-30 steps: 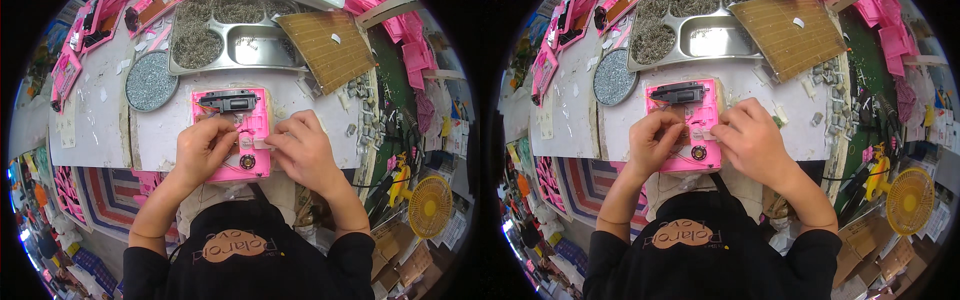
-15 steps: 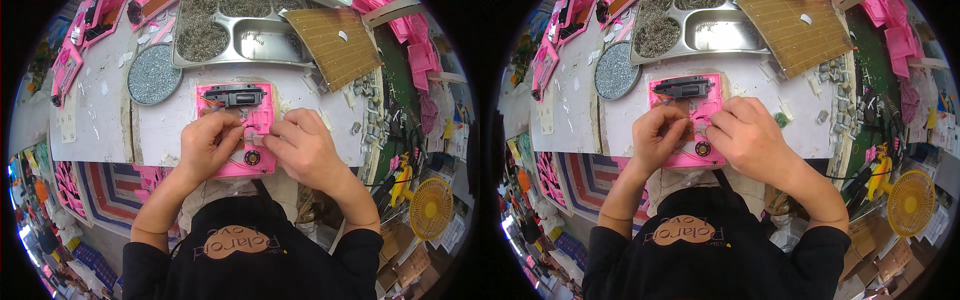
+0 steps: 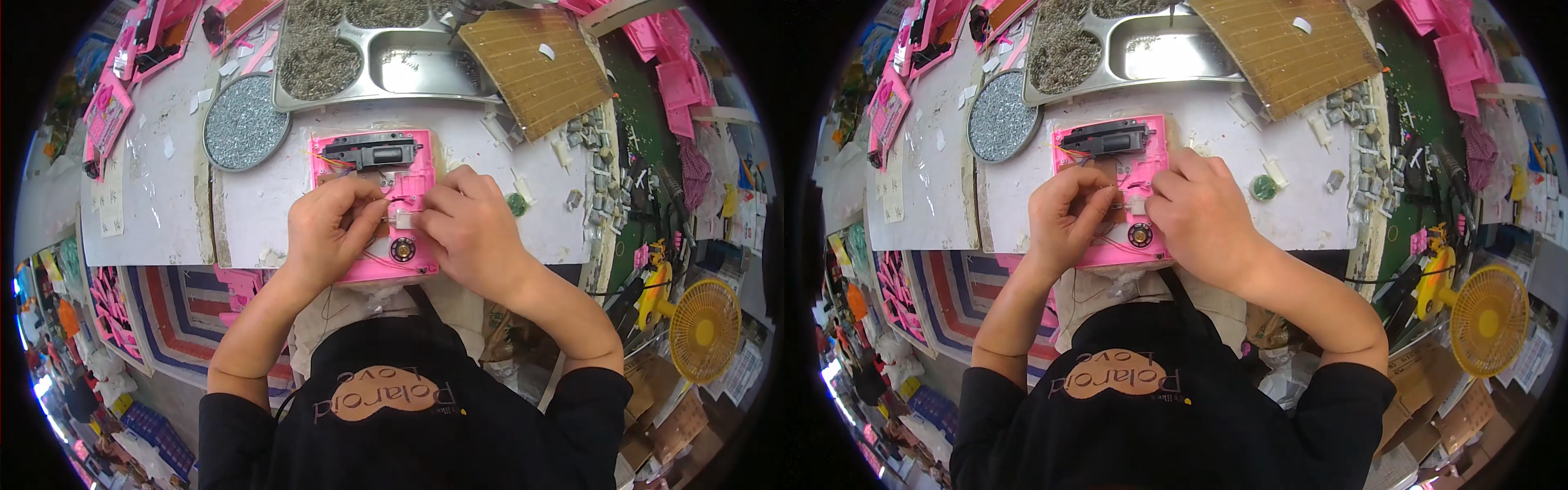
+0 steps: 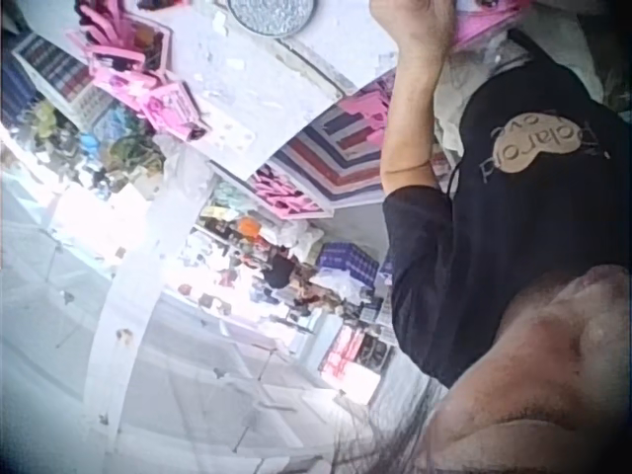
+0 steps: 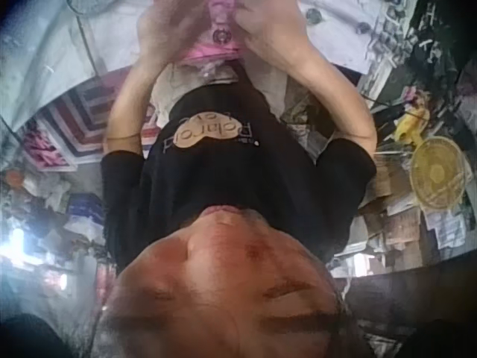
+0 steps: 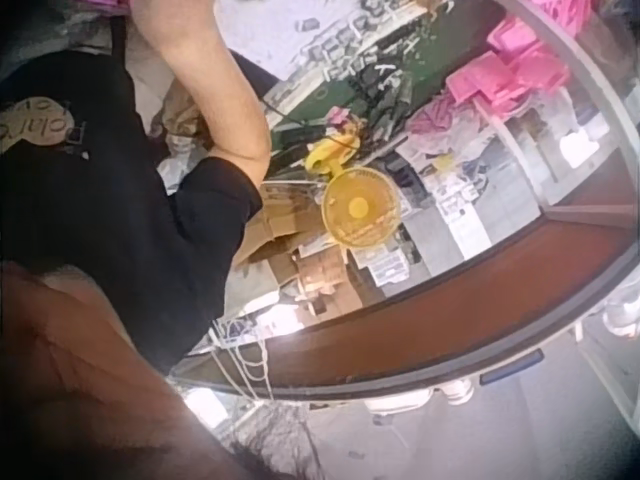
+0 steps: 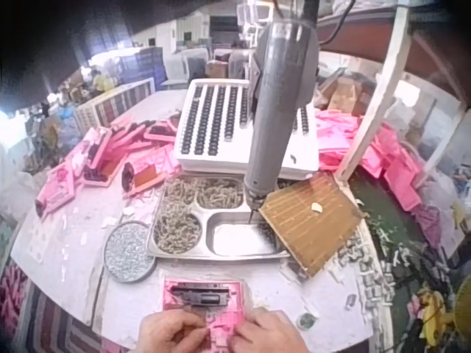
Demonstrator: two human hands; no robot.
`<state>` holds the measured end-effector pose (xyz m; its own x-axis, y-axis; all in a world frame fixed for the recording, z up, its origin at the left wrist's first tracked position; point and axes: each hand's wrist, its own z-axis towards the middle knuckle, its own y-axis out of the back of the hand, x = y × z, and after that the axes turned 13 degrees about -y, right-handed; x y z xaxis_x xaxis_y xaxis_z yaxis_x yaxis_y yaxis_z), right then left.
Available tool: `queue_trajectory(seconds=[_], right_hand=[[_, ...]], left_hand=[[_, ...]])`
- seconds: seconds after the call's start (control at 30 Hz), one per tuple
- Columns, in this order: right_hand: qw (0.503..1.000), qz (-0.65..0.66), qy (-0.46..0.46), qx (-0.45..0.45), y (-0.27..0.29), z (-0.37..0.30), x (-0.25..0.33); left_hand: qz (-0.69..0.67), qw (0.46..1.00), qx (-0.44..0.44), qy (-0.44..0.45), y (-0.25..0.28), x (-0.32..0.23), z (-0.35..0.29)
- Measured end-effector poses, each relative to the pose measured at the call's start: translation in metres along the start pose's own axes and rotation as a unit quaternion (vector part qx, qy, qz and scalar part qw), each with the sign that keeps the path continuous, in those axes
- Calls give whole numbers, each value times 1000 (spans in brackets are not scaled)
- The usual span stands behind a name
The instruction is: Assembling electronic and mechanical components into a pink toy casing using a soldering iron and screwdriver.
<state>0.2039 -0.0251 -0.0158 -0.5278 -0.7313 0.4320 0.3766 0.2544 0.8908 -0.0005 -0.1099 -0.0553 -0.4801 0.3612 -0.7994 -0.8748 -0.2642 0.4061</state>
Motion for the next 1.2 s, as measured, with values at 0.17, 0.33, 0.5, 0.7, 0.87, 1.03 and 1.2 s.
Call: queue_trajectory(seconds=[0.17,0.33,0.5,0.7,0.87,1.03,1.2], right_hand=[[994,-69,17,-81,-11,-20,1],[988,-147,27,-31,2,-29,14],[970,-223,100,8,7,-30,16],[994,42,18,-100,29,-15,-32],[883,-93,-385,-253,91,-37,-182],[838,-188,-502,-101,106,-29,-234],[902,-70,-365,-218,120,-30,-173]], left_hand=[[-52,997,-3,52,0,-9,1],[-3,999,7,35,3,-5,-3],[-16,1000,8,18,0,-8,2],[-15,1000,-7,24,1,1,-5],[-19,999,-10,40,-1,3,-8],[33,998,51,8,4,-12,6],[-92,992,43,72,2,-38,32]])
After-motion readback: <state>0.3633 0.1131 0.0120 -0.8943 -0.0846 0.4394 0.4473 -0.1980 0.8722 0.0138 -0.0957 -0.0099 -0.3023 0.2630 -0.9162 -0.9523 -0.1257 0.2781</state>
